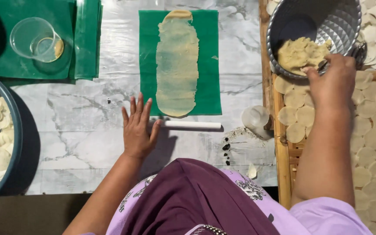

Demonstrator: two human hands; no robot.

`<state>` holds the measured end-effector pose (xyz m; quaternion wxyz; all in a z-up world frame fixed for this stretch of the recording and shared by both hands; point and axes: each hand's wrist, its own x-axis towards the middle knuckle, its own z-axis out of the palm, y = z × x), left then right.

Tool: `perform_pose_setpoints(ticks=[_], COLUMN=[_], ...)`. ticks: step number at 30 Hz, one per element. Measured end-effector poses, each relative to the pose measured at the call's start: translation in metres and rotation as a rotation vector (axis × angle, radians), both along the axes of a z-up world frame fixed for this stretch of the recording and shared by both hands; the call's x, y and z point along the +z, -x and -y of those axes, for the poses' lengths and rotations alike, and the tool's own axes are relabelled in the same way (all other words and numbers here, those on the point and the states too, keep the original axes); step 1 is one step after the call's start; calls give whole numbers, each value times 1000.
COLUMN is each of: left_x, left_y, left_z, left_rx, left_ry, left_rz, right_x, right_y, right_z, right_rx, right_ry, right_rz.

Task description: The person flattens portions of dough by hand on a plastic film, then rolls them out with a rolling pin.

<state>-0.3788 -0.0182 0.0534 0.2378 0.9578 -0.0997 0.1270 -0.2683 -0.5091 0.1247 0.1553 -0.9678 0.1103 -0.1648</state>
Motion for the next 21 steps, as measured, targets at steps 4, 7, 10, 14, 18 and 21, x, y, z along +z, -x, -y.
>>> perform_pose_setpoints(ticks=[4,7,10,14,18,21], left_x=[32,57,68,75,52,53], left_y=[-59,-109,-151,-197,-226,-225], left_z=[59,119,181,253,314,330], left_rx=[-217,-449,-617,-745,-700,-670], left_ry=[48,-40,-41,-88,-114,-51], left_rz=[82,42,64,49,12,-178], right_x=[9,3,-16,6,-32,-19], right_y=[-32,-55,-73,-81,-97,-92], right_z=[-9,-4,13,-6,22,17], right_rx=[159,290,451,395,430,547], right_ry=[126,242,493,350,309,400], right_rz=[-73,-255,-323,-441,-380,-300])
